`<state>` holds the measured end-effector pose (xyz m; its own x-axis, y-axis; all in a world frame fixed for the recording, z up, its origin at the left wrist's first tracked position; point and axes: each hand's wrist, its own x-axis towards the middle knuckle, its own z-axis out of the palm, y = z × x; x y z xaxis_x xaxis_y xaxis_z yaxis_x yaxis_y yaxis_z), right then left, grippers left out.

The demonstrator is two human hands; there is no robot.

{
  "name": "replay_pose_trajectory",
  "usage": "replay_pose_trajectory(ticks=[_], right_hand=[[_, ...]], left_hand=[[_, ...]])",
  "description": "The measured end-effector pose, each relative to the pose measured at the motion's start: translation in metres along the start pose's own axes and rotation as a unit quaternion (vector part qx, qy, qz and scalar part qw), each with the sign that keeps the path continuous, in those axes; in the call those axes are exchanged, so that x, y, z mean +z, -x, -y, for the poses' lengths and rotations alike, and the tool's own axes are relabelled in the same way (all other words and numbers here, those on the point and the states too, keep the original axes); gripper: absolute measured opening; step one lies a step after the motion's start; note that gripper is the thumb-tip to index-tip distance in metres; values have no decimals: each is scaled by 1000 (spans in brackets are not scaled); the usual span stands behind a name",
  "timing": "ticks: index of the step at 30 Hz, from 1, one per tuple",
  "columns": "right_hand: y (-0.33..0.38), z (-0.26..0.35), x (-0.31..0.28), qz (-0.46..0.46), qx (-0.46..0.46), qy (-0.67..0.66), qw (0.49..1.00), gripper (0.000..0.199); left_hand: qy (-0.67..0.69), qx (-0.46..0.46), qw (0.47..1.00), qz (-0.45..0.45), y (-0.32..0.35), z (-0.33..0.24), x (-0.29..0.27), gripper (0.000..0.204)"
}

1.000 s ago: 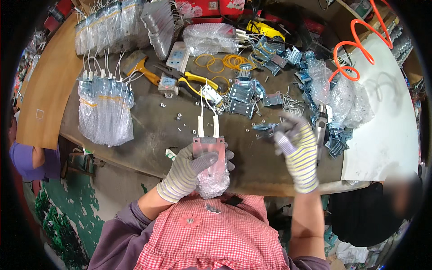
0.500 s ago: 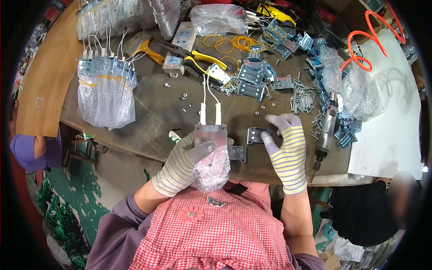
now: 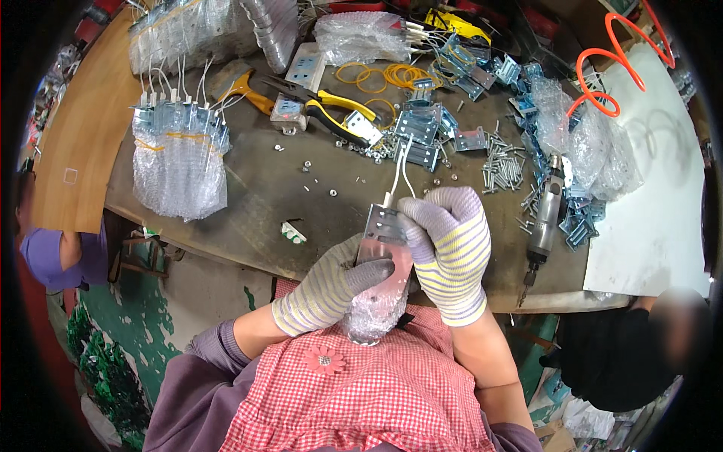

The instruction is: The person assembles electrical elements by positioning metal brackets onto the components and fastening them with screws using a pneumatic screwdriver and pliers.

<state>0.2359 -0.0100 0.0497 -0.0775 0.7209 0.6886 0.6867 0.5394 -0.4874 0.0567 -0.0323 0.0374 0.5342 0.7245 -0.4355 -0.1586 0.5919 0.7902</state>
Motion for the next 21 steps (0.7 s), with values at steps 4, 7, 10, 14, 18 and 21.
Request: replay_pose_trajectory(ticks=[4, 7, 10, 14, 18, 21], right_hand=[[10, 5, -14, 58, 59, -42, 996, 14], [13, -16, -40, 65, 109, -53, 990, 19], [12, -70, -63, 19, 217, 14, 976, 21], [1, -110, -75, 166, 21, 183, 969, 28], [-8, -121, -75, 292, -106, 270, 911, 32], [-17, -122, -77, 332, -159, 285, 885, 27]], left_hand=[[7, -3, 999, 33, -3, 12, -6, 38], [-26, -22, 998, 46, -6, 7, -7, 41], [5, -37, 994, 102, -15, 16, -30, 60], [136, 30, 989, 52, -34, -3, -36, 73], [134, 48, 990, -15, -24, -20, -28, 72], [104, 53, 993, 10, -14, -22, -24, 73]])
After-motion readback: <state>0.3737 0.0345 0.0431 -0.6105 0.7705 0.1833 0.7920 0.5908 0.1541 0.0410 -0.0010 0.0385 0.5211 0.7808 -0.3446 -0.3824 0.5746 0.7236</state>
